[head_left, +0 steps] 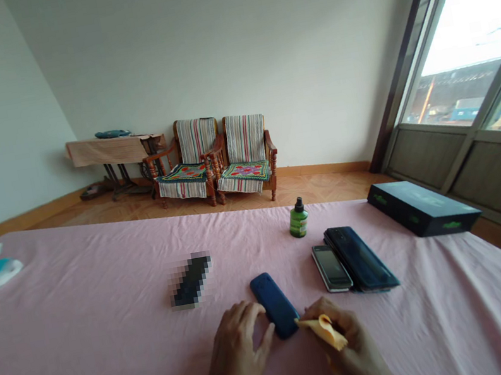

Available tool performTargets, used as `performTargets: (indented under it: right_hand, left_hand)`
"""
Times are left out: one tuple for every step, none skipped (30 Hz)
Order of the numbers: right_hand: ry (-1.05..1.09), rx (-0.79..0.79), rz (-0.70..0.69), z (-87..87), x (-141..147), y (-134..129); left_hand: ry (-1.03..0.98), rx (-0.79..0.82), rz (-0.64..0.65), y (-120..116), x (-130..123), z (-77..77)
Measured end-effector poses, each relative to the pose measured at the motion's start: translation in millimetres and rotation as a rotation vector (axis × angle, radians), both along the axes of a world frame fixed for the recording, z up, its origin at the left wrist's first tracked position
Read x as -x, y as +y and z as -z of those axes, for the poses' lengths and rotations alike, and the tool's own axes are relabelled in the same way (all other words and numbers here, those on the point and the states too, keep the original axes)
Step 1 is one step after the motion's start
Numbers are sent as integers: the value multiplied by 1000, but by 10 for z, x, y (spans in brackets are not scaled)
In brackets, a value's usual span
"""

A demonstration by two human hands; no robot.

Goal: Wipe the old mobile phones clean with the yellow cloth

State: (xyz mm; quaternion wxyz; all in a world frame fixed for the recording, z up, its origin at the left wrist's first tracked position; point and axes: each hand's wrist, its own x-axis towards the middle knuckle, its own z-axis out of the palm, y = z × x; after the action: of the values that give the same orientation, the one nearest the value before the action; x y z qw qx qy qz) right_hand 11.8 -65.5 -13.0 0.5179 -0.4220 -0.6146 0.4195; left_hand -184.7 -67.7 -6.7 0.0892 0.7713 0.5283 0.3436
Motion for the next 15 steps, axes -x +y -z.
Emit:
performTargets:
  right_hand:
    - [-3,-2,-15,4,3,13]
    - [-4,-6,-28,7,10,21]
    - [-5,-14,-41,8,22,23]
    - [-8,-20,-58,8,38,19]
    - [-12,-25,-80,8,58,7]
    - [-7,-31,-100,9,82,-11]
    - [7,-31,-120,14,110,-33]
    - [33,-29,-136,24,142,-58]
    - [66,-20,-147,39,174,-81]
    - [102,-7,-151,57,205,-102]
    - [137,7,-146,77,232,-117]
    - [162,19,-142,95,251,-125]
    - [175,32,-138,110,262,-127]
    - [176,42,-130,118,264,-122]
    - [170,57,-119,120,258,-112]
  left_hand:
    - [23,14,-13,-5,4,14]
    - [40,22,-24,-9,7,28]
    - [50,23,-29,-12,8,43]
    - [54,19,-31,-13,9,56]
    - [51,10,-32,-12,11,67]
    - [42,0,-30,-10,13,75]
    - [28,-8,-27,-6,15,81]
    - [9,-12,-24,-1,17,84]
    - [-13,-13,-20,4,19,85]
    - [-37,-13,-16,8,19,85]
    - [-59,-12,-9,11,18,85]
    - [-78,-10,-3,12,16,86]
    - [-93,-8,1,10,13,87]
    - [-103,-9,1,7,10,90]
    - [-106,-8,-2,2,8,94]
